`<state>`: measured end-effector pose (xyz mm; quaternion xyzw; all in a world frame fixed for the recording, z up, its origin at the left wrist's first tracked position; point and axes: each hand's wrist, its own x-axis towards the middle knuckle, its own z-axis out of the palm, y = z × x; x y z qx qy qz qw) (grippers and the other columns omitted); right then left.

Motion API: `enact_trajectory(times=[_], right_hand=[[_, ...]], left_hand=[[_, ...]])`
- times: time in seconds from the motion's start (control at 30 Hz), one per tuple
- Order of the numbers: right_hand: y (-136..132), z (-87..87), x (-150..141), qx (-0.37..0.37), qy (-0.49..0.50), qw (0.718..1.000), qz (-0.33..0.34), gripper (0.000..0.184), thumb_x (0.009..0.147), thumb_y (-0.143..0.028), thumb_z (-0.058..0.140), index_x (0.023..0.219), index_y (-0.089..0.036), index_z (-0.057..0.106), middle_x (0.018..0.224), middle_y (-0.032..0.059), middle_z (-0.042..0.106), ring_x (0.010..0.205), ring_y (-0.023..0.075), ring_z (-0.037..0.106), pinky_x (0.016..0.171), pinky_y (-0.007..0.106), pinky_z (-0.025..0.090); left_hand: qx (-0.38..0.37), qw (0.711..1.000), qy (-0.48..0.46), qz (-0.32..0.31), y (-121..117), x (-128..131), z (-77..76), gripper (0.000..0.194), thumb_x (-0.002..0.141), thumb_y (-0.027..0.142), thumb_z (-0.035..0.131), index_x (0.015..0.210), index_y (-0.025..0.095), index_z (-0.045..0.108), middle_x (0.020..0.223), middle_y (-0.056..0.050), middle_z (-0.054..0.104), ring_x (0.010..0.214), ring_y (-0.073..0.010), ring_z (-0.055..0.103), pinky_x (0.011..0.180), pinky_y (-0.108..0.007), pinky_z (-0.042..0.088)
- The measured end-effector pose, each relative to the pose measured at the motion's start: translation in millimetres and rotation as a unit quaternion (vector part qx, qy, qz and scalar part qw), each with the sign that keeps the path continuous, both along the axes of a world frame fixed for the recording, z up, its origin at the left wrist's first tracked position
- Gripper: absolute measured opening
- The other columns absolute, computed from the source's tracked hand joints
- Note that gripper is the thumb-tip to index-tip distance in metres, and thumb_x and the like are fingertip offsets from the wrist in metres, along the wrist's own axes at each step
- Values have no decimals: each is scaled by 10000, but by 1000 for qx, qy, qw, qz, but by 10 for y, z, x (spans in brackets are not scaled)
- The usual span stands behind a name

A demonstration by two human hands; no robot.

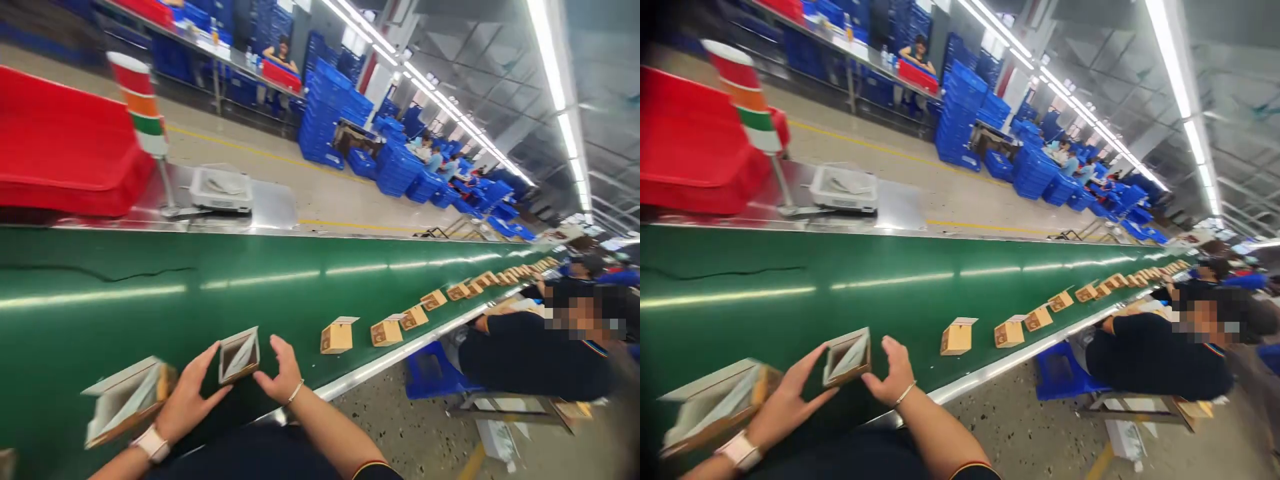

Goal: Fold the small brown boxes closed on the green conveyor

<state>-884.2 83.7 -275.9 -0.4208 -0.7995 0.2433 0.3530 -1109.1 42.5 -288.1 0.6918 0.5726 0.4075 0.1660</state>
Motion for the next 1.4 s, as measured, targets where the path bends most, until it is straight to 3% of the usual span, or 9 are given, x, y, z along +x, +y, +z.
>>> enact_trajectory(times=[0.17,0.4,0.53,0.63,0.77,0.87,1.0,1.27,1.4], right_hand=[[129,101,96,-6,-51,996,77,707,741,-354,709,1385,-205,458,1382,148,525,1267,289,503,1047,474,411],[477,349,90,-115,-201,966,115,532,667,-362,818,1169,-308,653,1248,43,644,1260,315,462,966,482,395],[583,319,171,-165,-94,973,131,294,641,-328,855,902,-284,726,1065,10,711,1134,252,565,965,411,415],[569,181,168,-156,18,985,74,114,709,-269,797,723,-244,687,998,8,712,1013,200,617,967,360,426],[487,-40,63,-134,68,983,-106,296,712,-295,757,574,-200,512,979,70,627,999,229,566,918,385,451],[459,-177,23,-135,103,962,-215,323,716,-309,706,592,-216,423,883,55,540,908,216,547,858,374,479],[545,-321,123,-155,115,950,-245,250,714,-356,649,746,-231,435,881,56,497,853,223,531,800,380,497],[827,-470,309,-226,160,920,-276,408,692,-430,598,977,-207,408,904,75,550,746,212,592,685,350,537],[836,-393,403,-251,176,913,-268,417,718,-464,599,991,-193,437,861,69,600,731,209,629,656,325,544]], left_hand=[[20,997,51,-54,-37,246,7,621,904,354,486,1491,260,304,1384,-98,563,1235,-270,568,994,-417,520],[-81,979,176,-62,222,463,237,483,920,391,451,1379,253,513,1387,-91,563,1341,-319,432,924,-468,478],[-155,967,190,-62,367,566,397,363,902,370,472,1208,299,654,1306,-67,633,1263,-330,475,969,-556,380],[-195,961,185,-62,443,633,462,329,904,364,459,1139,329,687,1237,-52,673,1238,-325,484,985,-587,335],[-220,961,155,-57,552,717,404,340,904,380,432,1076,294,713,1162,-62,703,1174,-303,531,945,-524,390],[-162,980,118,-9,555,796,265,350,884,384,448,1053,231,714,1120,-84,712,1090,-276,587,870,-427,460],[-48,986,123,101,442,937,189,403,878,335,460,1209,191,641,1234,-121,660,1190,-307,542,920,-455,450],[-228,954,191,-35,663,1274,666,522,800,233,563,1322,231,546,1381,-102,566,1320,-382,399,982,-617,370],[-200,962,178,-50,524,1346,830,596,784,205,568,1375,219,491,1426,-118,518,1370,-388,336,998,-627,382]])
